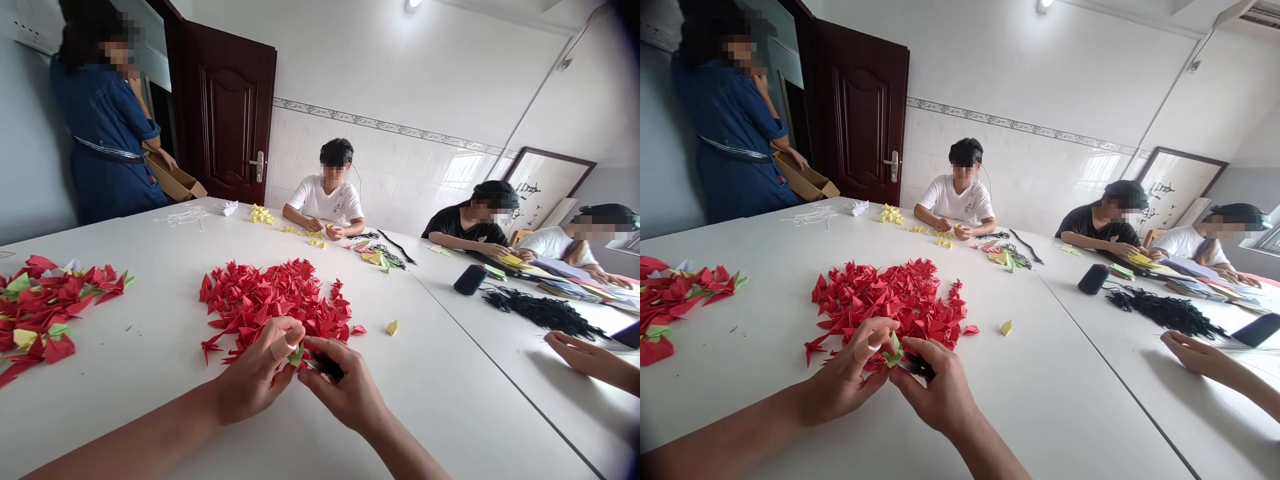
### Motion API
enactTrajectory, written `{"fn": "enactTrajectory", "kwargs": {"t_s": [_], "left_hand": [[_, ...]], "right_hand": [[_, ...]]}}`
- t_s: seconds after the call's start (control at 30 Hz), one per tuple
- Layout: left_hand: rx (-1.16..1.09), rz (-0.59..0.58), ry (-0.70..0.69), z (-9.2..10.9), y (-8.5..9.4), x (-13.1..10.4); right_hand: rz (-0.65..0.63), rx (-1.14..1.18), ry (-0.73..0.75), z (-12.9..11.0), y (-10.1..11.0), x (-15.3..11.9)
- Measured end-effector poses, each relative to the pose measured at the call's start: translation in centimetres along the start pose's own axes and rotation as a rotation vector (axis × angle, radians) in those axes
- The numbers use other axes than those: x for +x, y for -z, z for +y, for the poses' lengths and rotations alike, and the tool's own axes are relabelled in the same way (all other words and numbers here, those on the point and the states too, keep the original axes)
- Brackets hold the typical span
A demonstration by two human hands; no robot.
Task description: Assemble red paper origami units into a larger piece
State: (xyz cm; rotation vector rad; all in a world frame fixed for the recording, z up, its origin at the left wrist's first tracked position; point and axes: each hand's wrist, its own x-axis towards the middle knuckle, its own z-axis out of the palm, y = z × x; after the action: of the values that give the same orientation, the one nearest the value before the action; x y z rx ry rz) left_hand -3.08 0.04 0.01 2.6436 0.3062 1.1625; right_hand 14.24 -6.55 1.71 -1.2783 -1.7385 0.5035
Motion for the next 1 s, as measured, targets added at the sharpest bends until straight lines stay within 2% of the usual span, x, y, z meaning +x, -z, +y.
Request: {"fn": "enactTrajectory", "kwargs": {"t_s": [0.2, 0.37, 0.6, 0.7, 0.77, 0.83, 0.9, 1.0], "left_hand": [[0.003, 0.005, -0.028, 0.6, 0.1, 0.5], [-0.016, -0.003, -0.04, 0.6, 0.0, 0.4], [-0.043, -0.019, -0.011, 0.4, -0.3, 0.1], [-0.044, 0.03, 0.024, 0.6, -0.3, 0.2], [-0.006, 0.09, 0.048, 0.4, -0.1, 0.3], [0.067, 0.148, 0.046, -0.2, 0.4, 0.4], [0.142, 0.193, 0.018, -1.1, 0.9, 0.4], [0.217, 0.229, -0.032, -2.7, 1.9, 0.4]], "right_hand": [[0.051, -0.003, 0.068, -0.1, -0.3, -0.1], [0.037, -0.032, 0.083, 0.2, -0.1, 0.1], [0.004, -0.006, 0.014, 0.2, -0.8, 0.1], [0.023, 0.011, 0.012, 1.1, -0.6, 0.6], [0.105, 0.038, -0.028, 2.6, 0.6, 1.2], [0.285, 0.002, -0.138, 4.8, 3.0, 1.7], [0.499, -0.138, -0.275, 7.1, 6.2, 1.8], [0.659, -0.461, -0.551, 10.6, 11.1, 0.7]]}}
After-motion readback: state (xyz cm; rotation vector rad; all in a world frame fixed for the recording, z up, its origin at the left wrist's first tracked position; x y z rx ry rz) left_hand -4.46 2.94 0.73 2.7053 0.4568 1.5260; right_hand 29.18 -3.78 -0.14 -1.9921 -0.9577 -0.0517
